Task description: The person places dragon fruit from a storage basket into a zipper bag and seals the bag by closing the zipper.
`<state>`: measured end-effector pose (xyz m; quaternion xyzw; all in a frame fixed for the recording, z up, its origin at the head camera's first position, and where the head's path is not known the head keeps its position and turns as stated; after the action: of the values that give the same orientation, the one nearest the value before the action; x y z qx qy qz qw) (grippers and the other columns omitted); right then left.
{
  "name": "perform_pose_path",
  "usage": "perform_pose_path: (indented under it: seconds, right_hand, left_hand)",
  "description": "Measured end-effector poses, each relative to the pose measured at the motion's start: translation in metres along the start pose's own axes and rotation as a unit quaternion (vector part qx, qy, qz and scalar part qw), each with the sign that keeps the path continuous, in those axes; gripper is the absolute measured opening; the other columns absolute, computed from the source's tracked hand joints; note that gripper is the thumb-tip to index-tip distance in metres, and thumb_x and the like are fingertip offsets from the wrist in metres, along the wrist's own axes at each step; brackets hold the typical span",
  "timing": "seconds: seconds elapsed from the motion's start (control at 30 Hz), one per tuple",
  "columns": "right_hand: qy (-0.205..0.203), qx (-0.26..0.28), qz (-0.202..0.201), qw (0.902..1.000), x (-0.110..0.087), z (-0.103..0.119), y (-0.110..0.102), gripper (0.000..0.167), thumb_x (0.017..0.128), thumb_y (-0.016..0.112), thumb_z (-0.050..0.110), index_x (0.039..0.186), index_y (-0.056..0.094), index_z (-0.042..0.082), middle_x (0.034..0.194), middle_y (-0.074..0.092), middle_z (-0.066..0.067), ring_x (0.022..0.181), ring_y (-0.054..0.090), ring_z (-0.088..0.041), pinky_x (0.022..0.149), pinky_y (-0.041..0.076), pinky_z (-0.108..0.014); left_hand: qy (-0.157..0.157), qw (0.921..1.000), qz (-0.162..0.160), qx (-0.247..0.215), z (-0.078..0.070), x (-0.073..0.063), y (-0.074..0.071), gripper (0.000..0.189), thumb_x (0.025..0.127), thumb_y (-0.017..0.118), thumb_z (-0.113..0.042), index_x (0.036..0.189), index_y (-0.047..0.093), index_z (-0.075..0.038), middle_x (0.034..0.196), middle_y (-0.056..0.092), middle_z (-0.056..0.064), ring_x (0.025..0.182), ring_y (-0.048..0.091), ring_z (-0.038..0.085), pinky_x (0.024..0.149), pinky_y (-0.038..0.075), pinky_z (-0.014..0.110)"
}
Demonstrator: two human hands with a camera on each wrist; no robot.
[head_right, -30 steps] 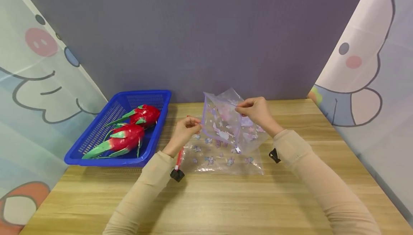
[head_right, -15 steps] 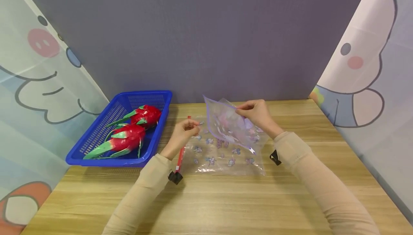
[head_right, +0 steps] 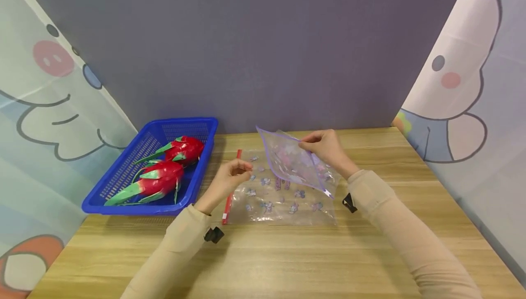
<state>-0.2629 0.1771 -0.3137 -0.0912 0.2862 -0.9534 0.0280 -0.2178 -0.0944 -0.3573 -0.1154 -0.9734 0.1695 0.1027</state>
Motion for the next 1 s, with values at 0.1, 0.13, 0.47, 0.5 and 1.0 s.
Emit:
perform_pose_path:
  seconds: [0.1, 0.13, 0.47, 0.5, 1.0]
  right_hand:
    - [0.003, -0.002, 0.002, 1.0, 0.0, -0.002, 0.001, 0.028, 0.08, 0.071, 0.025, 0.096, 0.07, 0.002, 0.085, 0.07, -0.001, 0.07, 0.063, -0.012, 0.063, 0.052, -0.022]
    - [0.004, -0.002, 0.003, 1.0, 0.0, -0.003, 0.001, 0.028, 0.08, 0.071, 0.024, 0.096, 0.07, 0.002, 0.085, 0.069, -0.002, 0.071, 0.064, -0.014, 0.064, 0.053, -0.024]
    - [-0.01, 0.014, 0.013, 0.9998, 0.003, -0.006, 0.002, 0.027, 0.08, 0.071, 0.022, 0.095, 0.069, 0.0, 0.078, 0.067, 0.007, 0.064, 0.058, -0.005, 0.058, 0.05, -0.023]
    - [-0.011, 0.014, 0.015, 0.9997, 0.003, -0.006, 0.002, 0.026, 0.08, 0.071, 0.022, 0.095, 0.069, 0.0, 0.078, 0.067, 0.006, 0.063, 0.058, -0.005, 0.057, 0.049, -0.024]
    - [-0.007, 0.013, 0.019, 0.9997, 0.005, -0.004, 0.005, 0.025, 0.081, 0.071, 0.021, 0.095, 0.069, 0.0, 0.074, 0.066, 0.01, 0.061, 0.056, -0.005, 0.054, 0.047, -0.021]
  left_hand:
    - [0.024, 0.9992, 0.015, 0.028, -0.008, -0.011, -0.005, 0.018, 0.084, 0.062, -0.006, 0.102, 0.063, -0.004, 0.099, 0.065, 0.011, 0.091, 0.061, 0.02, 0.08, 0.051, 0.029]
    - [0.029, 0.9988, 0.017, 0.036, -0.011, -0.015, -0.007, 0.018, 0.085, 0.062, -0.006, 0.103, 0.063, -0.005, 0.1, 0.065, 0.01, 0.093, 0.061, 0.02, 0.081, 0.051, 0.03]
    - [0.201, 0.9674, -0.012, 0.154, -0.024, -0.048, -0.05, 0.03, 0.079, 0.066, 0.003, 0.108, 0.064, -0.006, 0.111, 0.063, 0.008, 0.104, 0.058, 0.02, 0.087, 0.05, 0.033]
    - [0.23, 0.9565, -0.013, 0.179, -0.024, -0.051, -0.055, 0.031, 0.078, 0.067, 0.002, 0.108, 0.064, -0.007, 0.112, 0.063, 0.007, 0.106, 0.058, 0.019, 0.087, 0.049, 0.033]
    - [0.23, 0.883, -0.036, 0.407, 0.006, -0.058, -0.16, 0.042, 0.073, 0.076, -0.011, 0.112, 0.063, -0.007, 0.118, 0.06, 0.01, 0.11, 0.054, 0.028, 0.088, 0.046, 0.047]
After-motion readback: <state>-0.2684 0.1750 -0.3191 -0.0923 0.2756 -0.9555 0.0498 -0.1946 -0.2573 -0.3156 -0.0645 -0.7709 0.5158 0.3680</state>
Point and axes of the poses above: each hand's wrist, its own x-axis towards the middle knuckle, its own y-axis out of the palm, z = x × y, the point moved 2 cm from there along x, towards the middle knuckle
